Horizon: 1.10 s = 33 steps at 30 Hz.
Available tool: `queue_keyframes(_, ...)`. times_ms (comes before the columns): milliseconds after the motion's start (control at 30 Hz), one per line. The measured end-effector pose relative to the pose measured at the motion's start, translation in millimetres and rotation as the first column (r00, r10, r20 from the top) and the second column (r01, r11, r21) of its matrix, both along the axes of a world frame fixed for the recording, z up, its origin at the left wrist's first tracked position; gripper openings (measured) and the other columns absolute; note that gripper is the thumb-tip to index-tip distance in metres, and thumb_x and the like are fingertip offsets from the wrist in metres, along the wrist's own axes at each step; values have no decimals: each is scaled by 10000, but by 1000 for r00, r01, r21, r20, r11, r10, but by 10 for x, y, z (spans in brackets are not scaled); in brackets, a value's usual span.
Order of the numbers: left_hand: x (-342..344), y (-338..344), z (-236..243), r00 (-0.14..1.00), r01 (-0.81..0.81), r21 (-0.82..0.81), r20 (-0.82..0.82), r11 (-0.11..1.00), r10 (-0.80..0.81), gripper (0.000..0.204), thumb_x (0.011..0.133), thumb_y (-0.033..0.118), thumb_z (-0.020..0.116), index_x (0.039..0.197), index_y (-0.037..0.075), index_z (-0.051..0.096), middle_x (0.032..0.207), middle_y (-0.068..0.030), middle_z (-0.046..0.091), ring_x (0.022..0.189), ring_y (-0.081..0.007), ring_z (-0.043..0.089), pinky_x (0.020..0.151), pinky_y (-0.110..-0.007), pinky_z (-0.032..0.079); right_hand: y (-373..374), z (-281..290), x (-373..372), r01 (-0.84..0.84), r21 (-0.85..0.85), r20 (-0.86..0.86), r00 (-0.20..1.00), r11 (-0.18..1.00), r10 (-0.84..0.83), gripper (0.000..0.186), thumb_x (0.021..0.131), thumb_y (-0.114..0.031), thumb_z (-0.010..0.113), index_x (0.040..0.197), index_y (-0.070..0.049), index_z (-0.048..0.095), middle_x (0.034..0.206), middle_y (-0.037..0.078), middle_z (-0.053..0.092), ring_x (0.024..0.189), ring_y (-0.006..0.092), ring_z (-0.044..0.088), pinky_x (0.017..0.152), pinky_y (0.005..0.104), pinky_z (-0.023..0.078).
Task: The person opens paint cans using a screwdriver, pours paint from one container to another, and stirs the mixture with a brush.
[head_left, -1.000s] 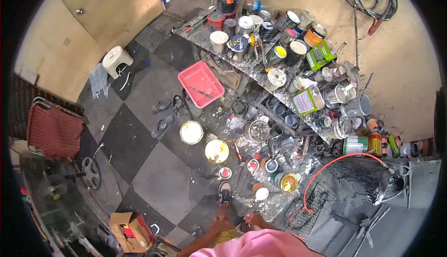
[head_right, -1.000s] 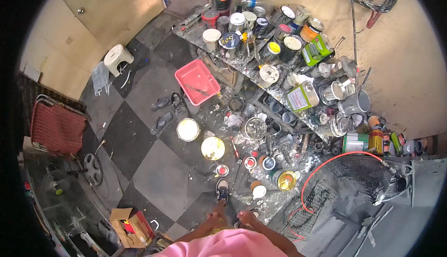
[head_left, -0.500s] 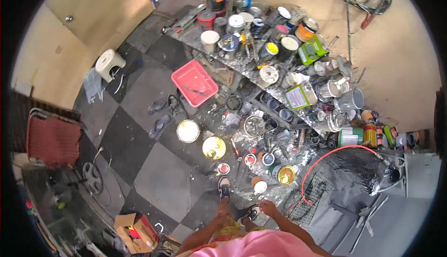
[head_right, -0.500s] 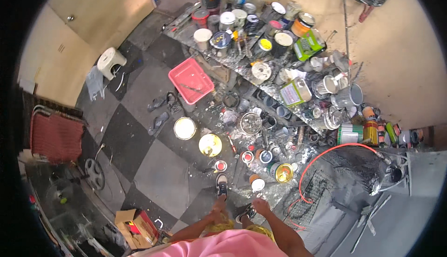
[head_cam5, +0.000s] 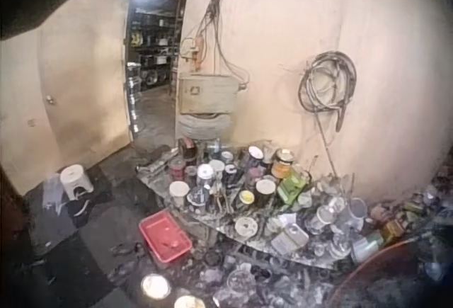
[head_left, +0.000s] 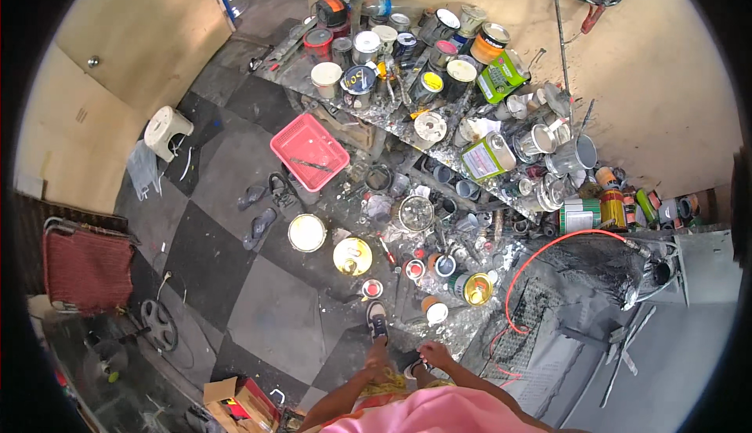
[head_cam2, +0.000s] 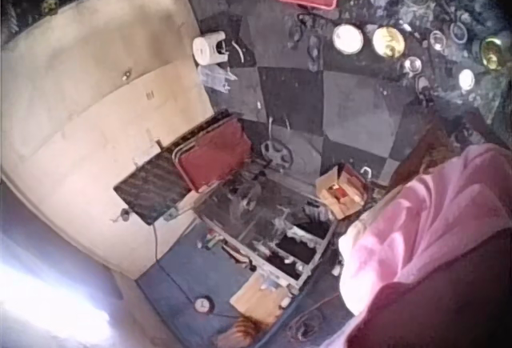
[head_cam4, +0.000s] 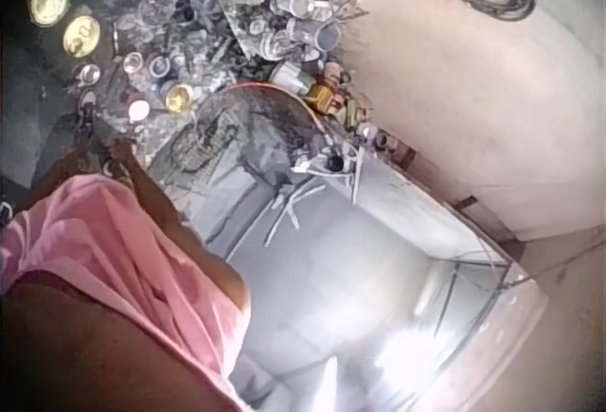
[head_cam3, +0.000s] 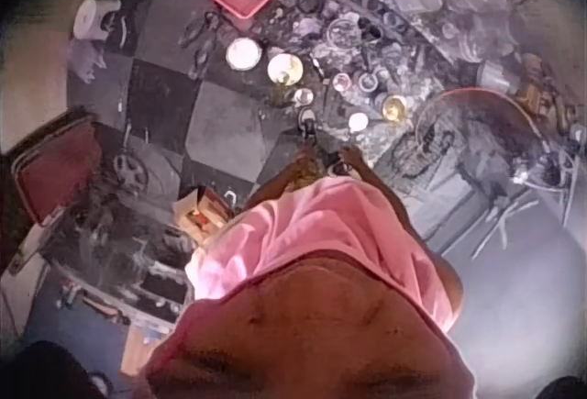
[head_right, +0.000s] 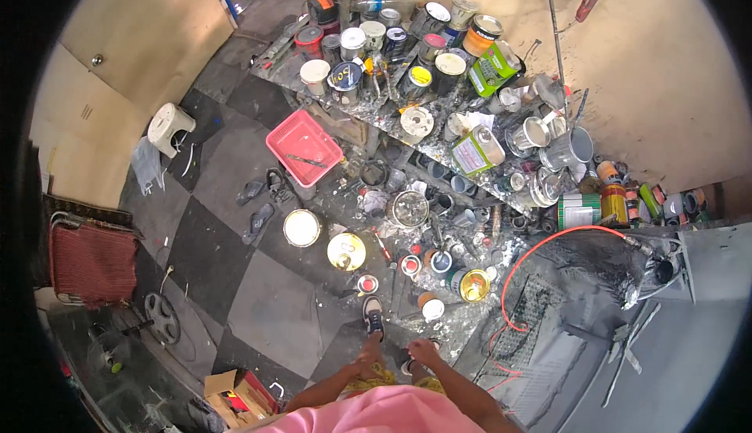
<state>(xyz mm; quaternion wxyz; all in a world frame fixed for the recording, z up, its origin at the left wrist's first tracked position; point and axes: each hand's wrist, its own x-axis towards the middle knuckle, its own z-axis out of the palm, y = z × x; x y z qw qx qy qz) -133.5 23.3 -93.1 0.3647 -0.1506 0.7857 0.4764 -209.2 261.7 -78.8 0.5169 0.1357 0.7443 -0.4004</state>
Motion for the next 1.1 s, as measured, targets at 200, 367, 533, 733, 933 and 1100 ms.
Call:
queue_keyframes(200,12,43,-52,1000,28,26,12,999,-29,412,908,453,651,1010,58,704,1021,-150,715,942,-298,667,858,-483,496,19,-32,-103,1,24,-27,1000,1000,0,229,983,-250,602,1013,-53,715,803,44,701,651,120,661,530,273,522)
queue_keyframes(367,71,-3,-120,999,41,29,30,999,-42,431,905,471,651,994,53,707,1008,-156,716,922,-299,668,843,-481,499,87,-136,-163,-92,35,-66,993,995,94,309,949,-347,617,1048,-71,713,809,71,747,684,160,720,676,351,583)
queue_keyframes(533,-162,68,-46,994,104,58,22,993,-105,452,902,489,650,978,48,711,995,-163,717,902,-299,670,828,-480,502,422,-706,-376,-60,-182,-292,956,982,4,262,964,-308,606,973,-68,710,821,83,716,691,178,688,645,370,562)
queue_keyframes(733,218,-226,-275,978,125,64,159,990,-134,477,898,511,650,959,42,715,980,-170,719,878,-300,672,810,-478,505,-865,-168,-2178,-22,93,-685,724,995,80,333,946,-379,635,962,-56,710,775,114,717,684,290,699,658,432,524)
queue_keyframes(933,-145,-685,-889,930,305,152,166,940,-329,503,895,532,649,939,36,719,965,-178,720,854,-300,674,792,-477,509,-1737,854,-4364,104,-53,-977,201,993,-73,229,931,-232,666,955,-5,645,886,196,655,799,393,642,742,476,516)
queue_keyframes(1100,-1837,-1053,-405,927,-105,-183,-375,977,30,366,943,369,581,969,28,710,918,-226,714,917,-447,680,784,-527,522,-1991,1192,-5095,63,99,-992,-72,993,104,268,905,-223,709,1039,-9,621,1060,198,545,998,388,565,878,493,468)
